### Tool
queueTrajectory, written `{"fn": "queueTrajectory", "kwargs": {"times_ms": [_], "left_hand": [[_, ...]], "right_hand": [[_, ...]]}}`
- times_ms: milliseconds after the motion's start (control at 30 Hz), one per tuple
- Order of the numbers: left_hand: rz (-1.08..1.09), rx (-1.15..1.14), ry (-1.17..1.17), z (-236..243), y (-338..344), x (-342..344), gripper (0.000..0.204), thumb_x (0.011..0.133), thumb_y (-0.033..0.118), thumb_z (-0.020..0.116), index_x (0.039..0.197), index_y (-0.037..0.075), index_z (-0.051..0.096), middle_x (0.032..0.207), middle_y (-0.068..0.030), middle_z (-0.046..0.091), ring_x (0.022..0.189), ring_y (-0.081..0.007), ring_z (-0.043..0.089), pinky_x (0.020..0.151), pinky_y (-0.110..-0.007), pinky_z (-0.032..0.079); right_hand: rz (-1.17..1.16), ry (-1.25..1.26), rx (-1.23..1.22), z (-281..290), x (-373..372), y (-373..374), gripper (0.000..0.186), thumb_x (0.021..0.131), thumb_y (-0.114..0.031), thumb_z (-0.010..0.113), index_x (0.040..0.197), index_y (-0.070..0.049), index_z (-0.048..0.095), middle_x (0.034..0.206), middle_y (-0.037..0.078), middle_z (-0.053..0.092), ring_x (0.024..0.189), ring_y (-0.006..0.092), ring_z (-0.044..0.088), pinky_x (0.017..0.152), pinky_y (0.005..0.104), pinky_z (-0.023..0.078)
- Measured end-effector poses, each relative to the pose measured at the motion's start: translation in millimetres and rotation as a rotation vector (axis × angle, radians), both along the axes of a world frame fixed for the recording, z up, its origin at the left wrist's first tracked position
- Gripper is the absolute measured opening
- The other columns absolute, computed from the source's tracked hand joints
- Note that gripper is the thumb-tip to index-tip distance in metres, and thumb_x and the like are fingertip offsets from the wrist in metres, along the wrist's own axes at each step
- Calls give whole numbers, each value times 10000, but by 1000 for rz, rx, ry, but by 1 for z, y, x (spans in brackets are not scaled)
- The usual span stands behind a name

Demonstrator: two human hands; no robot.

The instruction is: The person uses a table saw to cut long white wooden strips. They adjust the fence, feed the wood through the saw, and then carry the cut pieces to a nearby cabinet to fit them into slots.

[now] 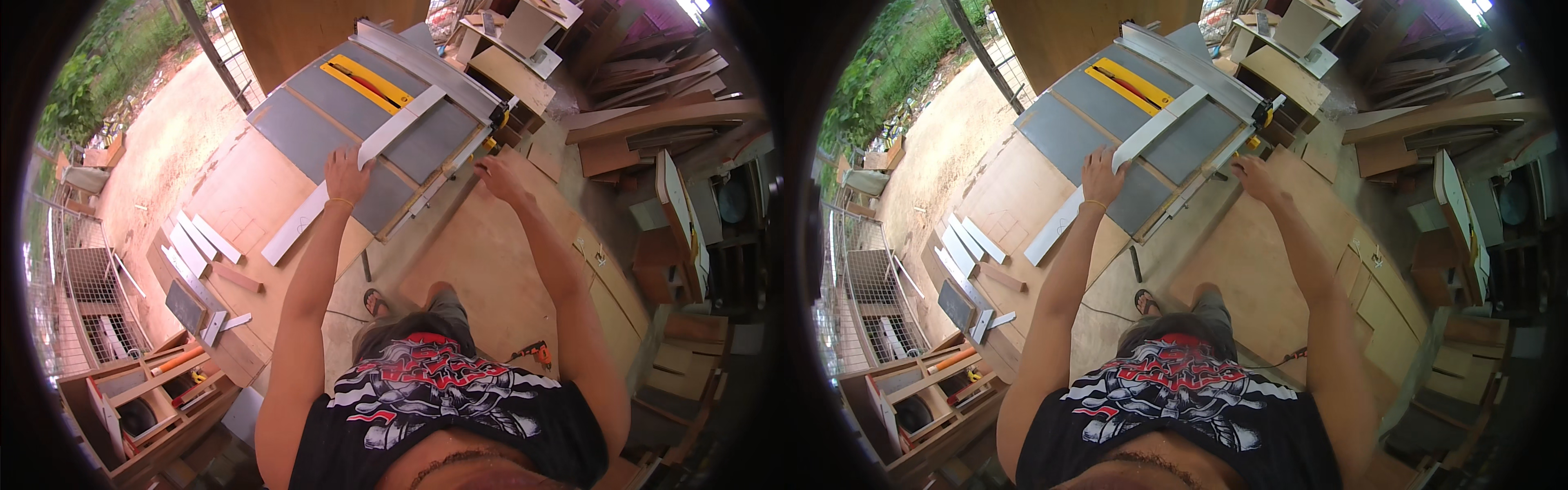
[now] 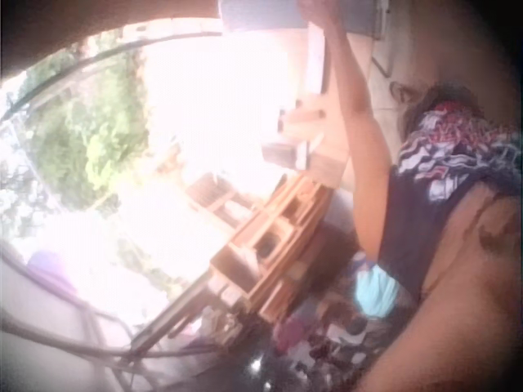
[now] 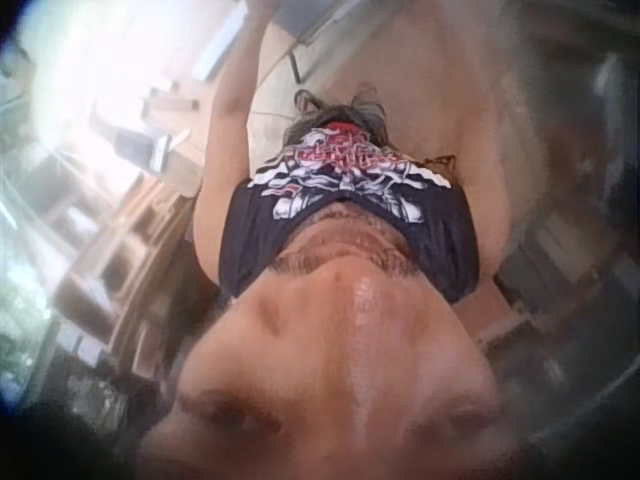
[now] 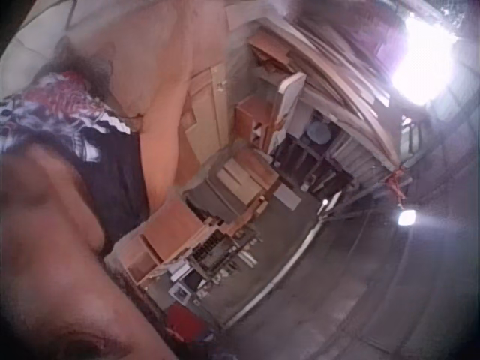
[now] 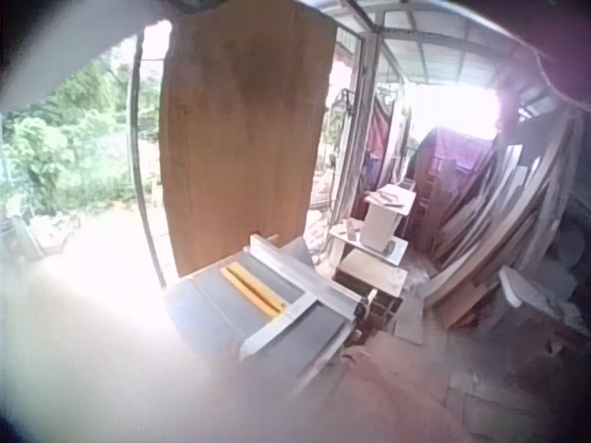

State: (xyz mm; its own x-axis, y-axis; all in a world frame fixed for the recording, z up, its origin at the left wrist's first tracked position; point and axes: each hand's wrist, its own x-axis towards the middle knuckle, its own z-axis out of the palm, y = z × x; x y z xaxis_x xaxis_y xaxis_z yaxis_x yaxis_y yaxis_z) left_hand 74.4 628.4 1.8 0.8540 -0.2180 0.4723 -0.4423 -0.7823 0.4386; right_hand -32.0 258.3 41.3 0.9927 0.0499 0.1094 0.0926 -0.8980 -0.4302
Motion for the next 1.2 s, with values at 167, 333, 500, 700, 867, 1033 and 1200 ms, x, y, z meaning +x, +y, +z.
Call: {"fn": "queueTrajectory", "kwargs": {"times_ms": [167, 333, 500, 700, 867, 1033, 1200], "left_hand": [[152, 198, 121, -16, -36, 32, 556, 896, 451, 693, 1320, 96, 634, 1319, -119, 609, 1188, -317, 556, 1003, -459, 428], [245, 216, 147, -21, -65, 38, 564, 912, 476, 667, 1333, 101, 631, 1272, -95, 612, 1158, -304, 557, 977, -453, 433], [359, 316, 64, -23, -81, 30, 567, 903, 485, 667, 1317, 98, 634, 1218, -72, 616, 1132, -293, 554, 972, -457, 428], [445, 367, 55, -20, -96, 32, 546, 902, 463, 669, 1310, 101, 636, 1221, -69, 605, 1143, -293, 542, 1007, -460, 401], [460, 345, 52, -20, -104, 45, 525, 927, 428, 658, 1345, 114, 618, 1245, -86, 603, 1151, -314, 542, 1013, -471, 401], [502, 318, 74, -21, -109, 47, 523, 927, 448, 655, 1335, 123, 630, 1252, -73, 603, 1157, -304, 536, 1011, -463, 398], [517, 299, 62, -27, -105, 43, 509, 932, 490, 633, 1292, 131, 662, 1230, -62, 591, 1152, -290, 515, 1024, -452, 370]], "right_hand": [[199, -65, -187, 5, 124, -20, 255, 965, -208, 607, 1167, -67, 674, 1101, 119, 679, 1106, 316, 607, 924, 447, 491], [437, -222, -355, -20, 239, -43, 428, 945, -270, 652, 1340, -119, 591, 1249, 70, 634, 1276, 227, 531, 1087, 483, 405], [725, -269, -440, -46, 304, -41, 607, 904, -356, 683, 1441, -142, 501, 1317, 28, 586, 1353, 181, 468, 1197, 591, 245], [813, -132, -444, -32, 315, -42, 628, 880, -383, 690, 1443, -164, 518, 1301, -3, 596, 1338, 154, 482, 1227, 622, 144], [774, -131, -417, -29, 327, -45, 587, 879, -376, 692, 1413, -166, 567, 1317, -13, 614, 1311, 159, 515, 1227, 626, 136], [804, -114, -427, -27, 335, -51, 549, 900, -314, 685, 1421, -183, 569, 1341, 6, 622, 1292, 179, 543, 1208, 644, 147], [806, -60, -494, -17, 333, -43, 525, 923, -317, 658, 1427, -208, 556, 1348, -29, 618, 1272, 160, 558, 1227, 615, 161]]}}
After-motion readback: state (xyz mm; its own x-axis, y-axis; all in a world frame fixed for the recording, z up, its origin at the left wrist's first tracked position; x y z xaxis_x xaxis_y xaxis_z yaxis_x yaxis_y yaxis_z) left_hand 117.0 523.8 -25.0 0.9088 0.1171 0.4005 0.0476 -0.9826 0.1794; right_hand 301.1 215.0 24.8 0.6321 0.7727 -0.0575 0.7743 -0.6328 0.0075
